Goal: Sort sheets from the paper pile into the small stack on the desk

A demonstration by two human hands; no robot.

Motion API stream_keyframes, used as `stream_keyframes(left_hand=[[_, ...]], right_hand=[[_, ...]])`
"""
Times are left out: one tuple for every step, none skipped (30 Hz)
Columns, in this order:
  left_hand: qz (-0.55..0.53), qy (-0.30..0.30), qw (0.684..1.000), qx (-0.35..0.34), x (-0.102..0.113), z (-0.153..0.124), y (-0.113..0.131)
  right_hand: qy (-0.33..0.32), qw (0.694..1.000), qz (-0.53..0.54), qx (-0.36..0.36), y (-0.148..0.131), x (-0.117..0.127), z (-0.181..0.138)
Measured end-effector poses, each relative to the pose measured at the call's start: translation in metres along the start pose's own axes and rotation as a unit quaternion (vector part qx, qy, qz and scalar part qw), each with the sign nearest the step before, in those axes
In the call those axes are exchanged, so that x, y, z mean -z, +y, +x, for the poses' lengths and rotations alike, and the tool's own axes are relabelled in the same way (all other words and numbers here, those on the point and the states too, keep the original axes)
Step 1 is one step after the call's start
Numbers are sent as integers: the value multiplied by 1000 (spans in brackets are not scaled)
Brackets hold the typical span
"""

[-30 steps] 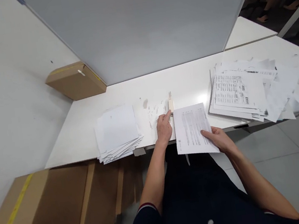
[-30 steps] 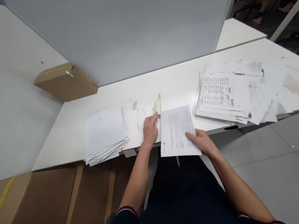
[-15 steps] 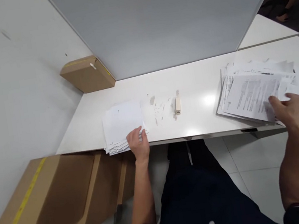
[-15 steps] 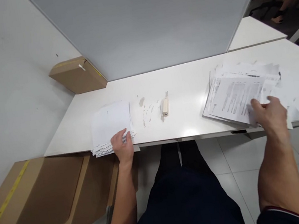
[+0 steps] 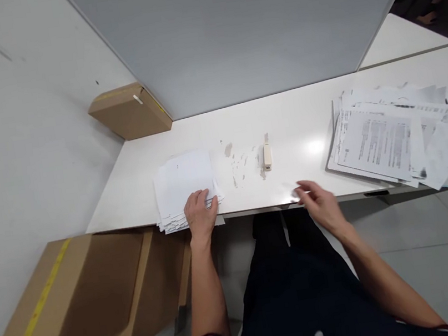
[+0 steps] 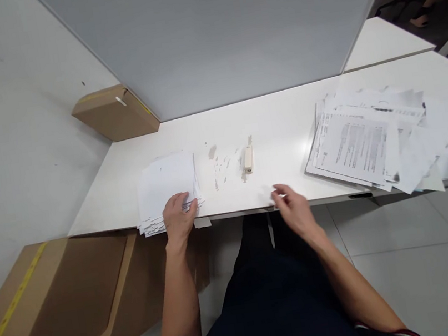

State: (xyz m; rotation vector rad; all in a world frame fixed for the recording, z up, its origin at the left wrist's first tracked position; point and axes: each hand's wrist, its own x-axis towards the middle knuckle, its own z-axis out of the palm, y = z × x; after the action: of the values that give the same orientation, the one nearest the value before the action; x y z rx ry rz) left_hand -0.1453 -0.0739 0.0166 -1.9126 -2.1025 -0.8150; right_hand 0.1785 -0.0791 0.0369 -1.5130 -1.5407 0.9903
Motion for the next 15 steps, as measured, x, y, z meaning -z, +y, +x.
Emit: stream_keyframes(left_hand=[[-7, 5, 1000, -2, -1, 1, -1], [-14, 10, 1000, -5, -1, 3, -2], [-20, 12, 1000, -7, -2, 4, -2], [-24, 15, 1000, -6, -2, 5, -3], [-27, 23, 999, 0, -2, 5, -2], [-30, 39, 999, 12, -2, 4, -1], [-36, 63, 997, 26, -2, 2, 3], [-46, 89, 994, 38, -1, -2, 9], [-60, 114, 991, 44, 0, -6, 16], [-78, 131, 987, 41, 1, -13, 25], [-100, 132, 986, 27, 1, -20, 36], [-123, 124, 985, 5, 2, -27, 47], [-147, 101, 984, -19, 2, -34, 58], [-169, 77, 982, -43, 2, -41, 69], [-185, 57, 979, -63, 2, -47, 78]], right_hand=[[-46, 999, 24, 5, -5, -15, -1], [-87, 995, 49, 6, -9, -28, -1], [-123, 990, 74, 5, -12, -40, -1], [-150, 984, 100, 2, -15, -51, 0], [-171, 977, 124, -4, -17, -60, 1], [-185, 972, 146, -11, -19, -67, 3], [-193, 967, 167, -19, -20, -73, 5], [-198, 962, 187, -29, -20, -77, 6], [-205, 955, 208, -43, -21, -80, 8], [-213, 946, 235, -62, -22, -81, 9], [-223, 933, 269, -86, -23, -82, 10], [-235, 915, 307, -115, -24, -81, 11], [-245, 895, 345, -143, -25, -79, 13], [-254, 875, 378, -167, -25, -77, 14], [-260, 859, 401, -184, -26, -75, 16]])
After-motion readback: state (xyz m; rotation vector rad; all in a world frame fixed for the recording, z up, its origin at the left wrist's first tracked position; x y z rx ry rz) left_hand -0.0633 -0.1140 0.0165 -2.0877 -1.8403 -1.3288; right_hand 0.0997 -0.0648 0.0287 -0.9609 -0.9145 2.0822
